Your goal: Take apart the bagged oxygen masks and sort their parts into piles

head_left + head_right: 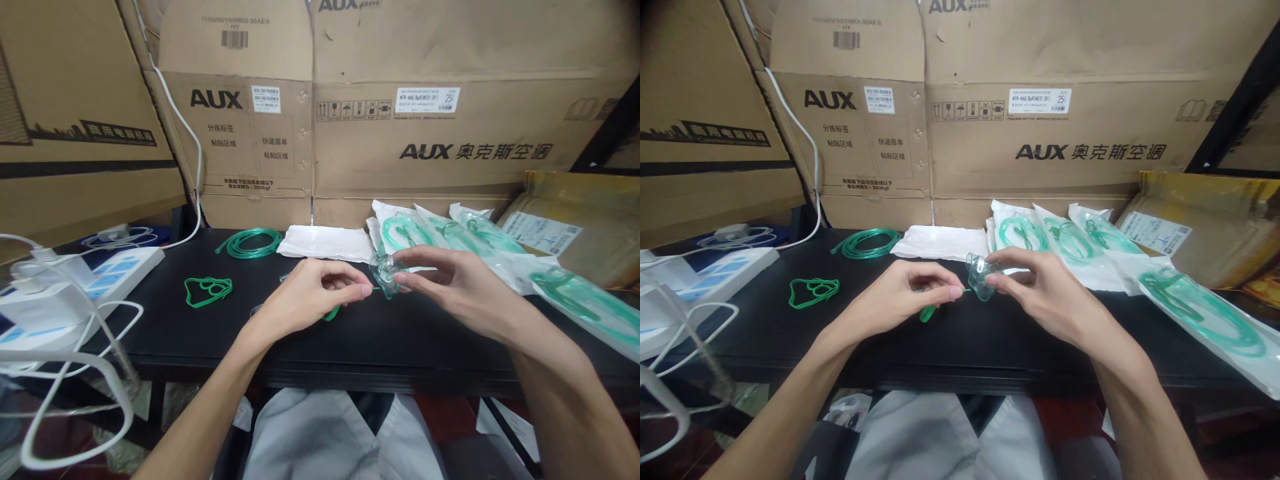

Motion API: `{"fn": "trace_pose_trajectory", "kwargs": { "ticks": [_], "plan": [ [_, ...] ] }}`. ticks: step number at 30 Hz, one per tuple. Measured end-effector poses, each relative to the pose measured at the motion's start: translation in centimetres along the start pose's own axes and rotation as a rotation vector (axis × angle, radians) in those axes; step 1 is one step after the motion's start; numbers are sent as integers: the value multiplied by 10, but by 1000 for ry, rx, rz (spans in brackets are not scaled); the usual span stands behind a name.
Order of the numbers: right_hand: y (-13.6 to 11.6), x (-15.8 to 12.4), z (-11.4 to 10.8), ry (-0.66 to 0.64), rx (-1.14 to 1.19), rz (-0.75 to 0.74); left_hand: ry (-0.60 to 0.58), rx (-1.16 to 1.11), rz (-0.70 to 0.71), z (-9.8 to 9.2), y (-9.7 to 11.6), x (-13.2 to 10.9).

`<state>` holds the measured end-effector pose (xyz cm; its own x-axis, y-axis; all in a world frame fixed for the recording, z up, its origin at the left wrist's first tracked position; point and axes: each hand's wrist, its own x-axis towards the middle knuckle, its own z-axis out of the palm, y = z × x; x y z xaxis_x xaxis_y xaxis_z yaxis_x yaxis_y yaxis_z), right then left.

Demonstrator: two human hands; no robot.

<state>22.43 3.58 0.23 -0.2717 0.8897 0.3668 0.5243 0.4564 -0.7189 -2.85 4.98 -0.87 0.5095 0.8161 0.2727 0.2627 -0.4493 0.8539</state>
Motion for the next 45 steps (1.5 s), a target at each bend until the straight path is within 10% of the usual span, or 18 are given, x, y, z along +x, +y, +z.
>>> {"fn": "trace_pose_trajectory", "kwargs": {
  "ticks": [22,35,45],
  "plan": [
    [-9,2,19,101,36,19,173,106,62,4,-4,3],
    [-8,1,21,47,53,33,43,-6,49,-1,0,2],
    [-17,-2,22,266,-240,-386,111,-39,86,2,0,4]
  ]
}}
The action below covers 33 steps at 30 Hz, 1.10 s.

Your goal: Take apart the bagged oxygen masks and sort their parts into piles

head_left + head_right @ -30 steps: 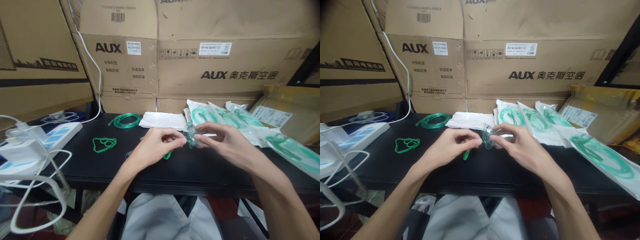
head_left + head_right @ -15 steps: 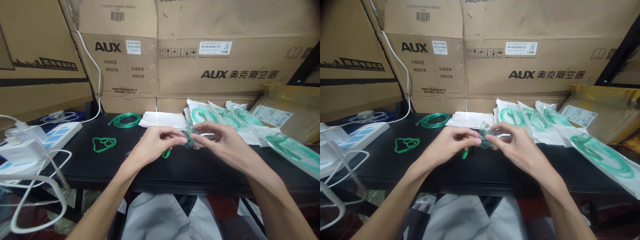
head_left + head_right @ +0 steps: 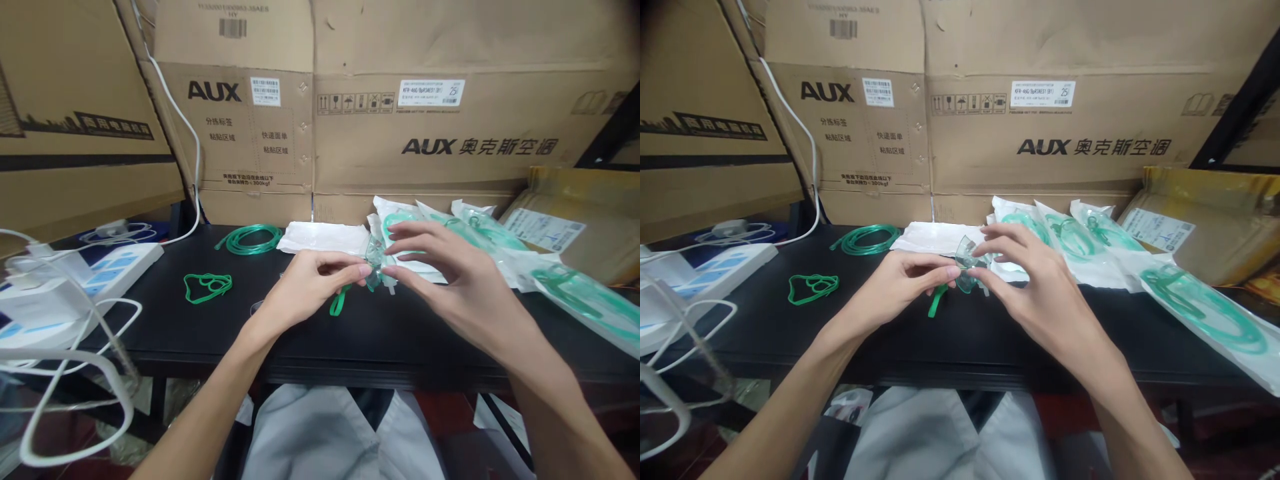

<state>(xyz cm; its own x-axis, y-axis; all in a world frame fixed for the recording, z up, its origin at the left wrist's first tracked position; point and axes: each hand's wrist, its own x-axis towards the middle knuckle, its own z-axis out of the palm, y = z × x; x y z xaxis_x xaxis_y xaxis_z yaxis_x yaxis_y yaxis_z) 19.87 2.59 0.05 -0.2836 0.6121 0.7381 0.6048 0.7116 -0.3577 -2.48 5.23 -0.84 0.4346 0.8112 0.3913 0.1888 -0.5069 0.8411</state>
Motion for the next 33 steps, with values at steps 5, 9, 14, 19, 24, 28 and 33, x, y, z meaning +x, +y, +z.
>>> {"fn": "trace_pose_trajectory", "kwargs": {
  "ticks": [5,9,14,19,24,28,33],
  "plan": [
    [1,1,8,-35,-42,-74,-20,-28,-9,2,0,-1],
    [2,1,9,-25,-5,-64,-4,-80,-36,6,-1,-1],
    [2,-1,7,-27,65,-1,69,94,78,13,6,-5],
    [0,-3,9,-36,80,33,54,286,142,17,13,-7],
    [-1,-1,4,-37,4,-25,95,371,189,18,16,-9],
    [2,1,-4,-10,-56,-48,123,428,199,15,18,-10],
    [8,1,-14,33,-104,-5,137,445,201,10,17,-11]
  ]
}}
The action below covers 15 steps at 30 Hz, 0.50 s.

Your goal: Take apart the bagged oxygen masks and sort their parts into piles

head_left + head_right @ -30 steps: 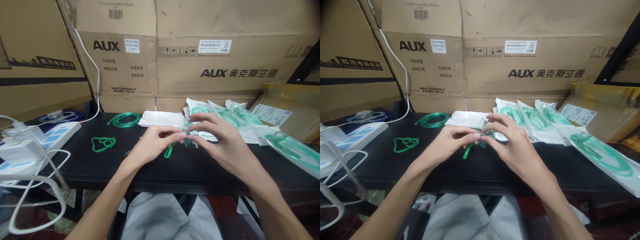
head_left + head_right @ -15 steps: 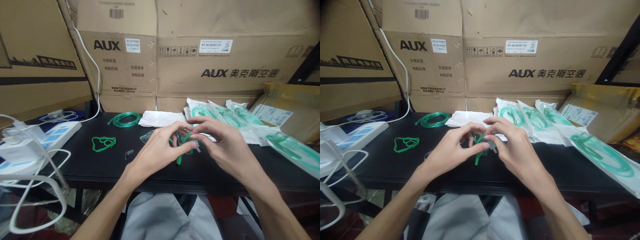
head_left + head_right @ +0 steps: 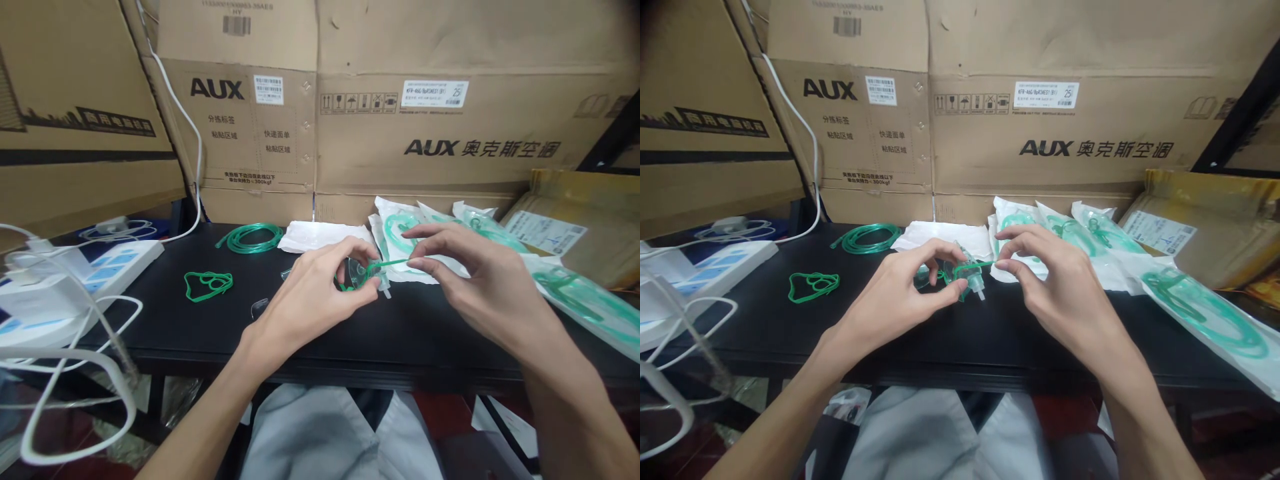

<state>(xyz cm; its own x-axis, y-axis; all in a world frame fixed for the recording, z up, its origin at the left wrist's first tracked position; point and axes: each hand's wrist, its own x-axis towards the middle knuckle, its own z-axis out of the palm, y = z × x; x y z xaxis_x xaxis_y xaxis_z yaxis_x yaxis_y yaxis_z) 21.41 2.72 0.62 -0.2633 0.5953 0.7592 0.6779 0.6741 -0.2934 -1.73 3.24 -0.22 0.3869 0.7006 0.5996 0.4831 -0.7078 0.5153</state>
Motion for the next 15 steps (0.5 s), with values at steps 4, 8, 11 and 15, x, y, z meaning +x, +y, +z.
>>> {"fn": "trace_pose_trajectory", "kwargs": {
  "ticks": [4,8,11,15],
  "plan": [
    [6,0,-6,33,-23,41,1,41,-26,-2,-2,0],
    [14,-1,-12,62,-58,79,-6,34,-36,-4,-4,0],
    [17,-1,-17,101,-113,132,8,36,-41,-7,-6,0],
    [13,-1,-12,-11,51,181,-1,1,-41,-7,-8,0]
  ]
}}
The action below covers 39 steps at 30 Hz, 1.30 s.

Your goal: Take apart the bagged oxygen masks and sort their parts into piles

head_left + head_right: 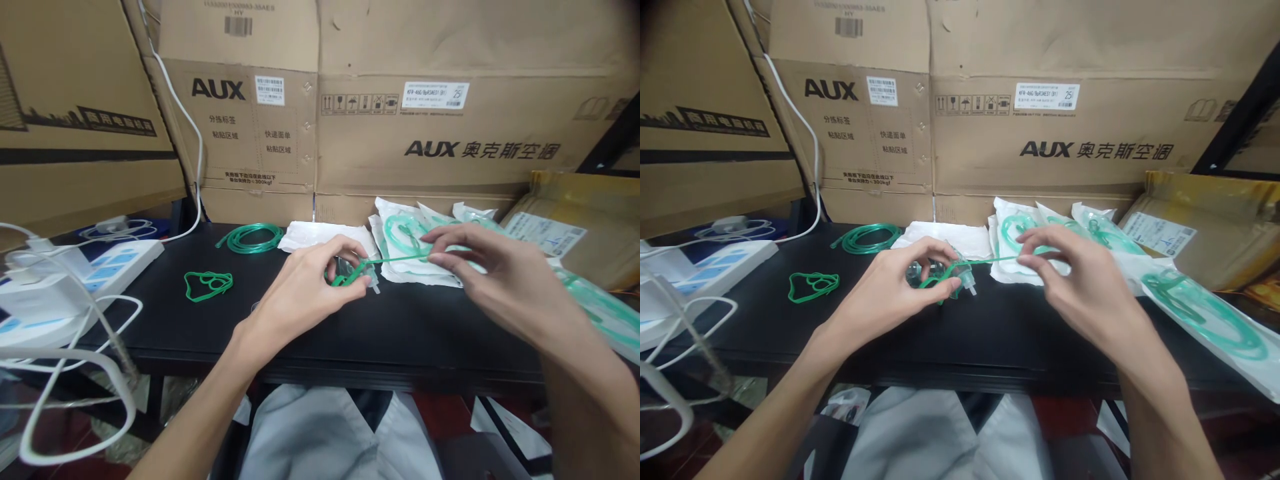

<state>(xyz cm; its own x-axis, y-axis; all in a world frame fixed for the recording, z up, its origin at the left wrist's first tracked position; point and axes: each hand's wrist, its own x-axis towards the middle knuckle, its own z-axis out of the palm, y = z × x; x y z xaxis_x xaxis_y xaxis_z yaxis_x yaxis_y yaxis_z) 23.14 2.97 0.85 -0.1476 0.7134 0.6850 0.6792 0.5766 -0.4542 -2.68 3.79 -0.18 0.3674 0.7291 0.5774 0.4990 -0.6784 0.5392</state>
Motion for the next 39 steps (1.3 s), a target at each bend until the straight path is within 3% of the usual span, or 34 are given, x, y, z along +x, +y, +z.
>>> {"fn": "trace_pose_trajectory", "kwargs": {
  "ticks": [3,6,10,13,17,22,28,32,39],
  "plan": [
    [-8,-2,15,-221,304,101,-35,-100,-3,3,1,1],
    [-13,-3,28,-395,467,187,-82,-198,-40,4,3,1],
    [-8,-3,24,-468,406,209,-58,-194,-96,-6,-2,2],
    [1,-2,11,-516,280,218,-18,-26,-98,-13,-14,1],
    [9,-1,1,-609,211,235,-84,222,-102,-10,-32,0],
    [6,-1,-1,-649,219,251,-166,429,-124,7,-40,-1],
    [9,-2,0,-627,252,200,-212,590,-58,23,-47,-3],
    [14,-3,3,-555,269,215,-200,432,-56,19,-48,-3],
    [18,3,9,-456,434,166,-131,-105,-137,12,-26,5]
  ]
}}
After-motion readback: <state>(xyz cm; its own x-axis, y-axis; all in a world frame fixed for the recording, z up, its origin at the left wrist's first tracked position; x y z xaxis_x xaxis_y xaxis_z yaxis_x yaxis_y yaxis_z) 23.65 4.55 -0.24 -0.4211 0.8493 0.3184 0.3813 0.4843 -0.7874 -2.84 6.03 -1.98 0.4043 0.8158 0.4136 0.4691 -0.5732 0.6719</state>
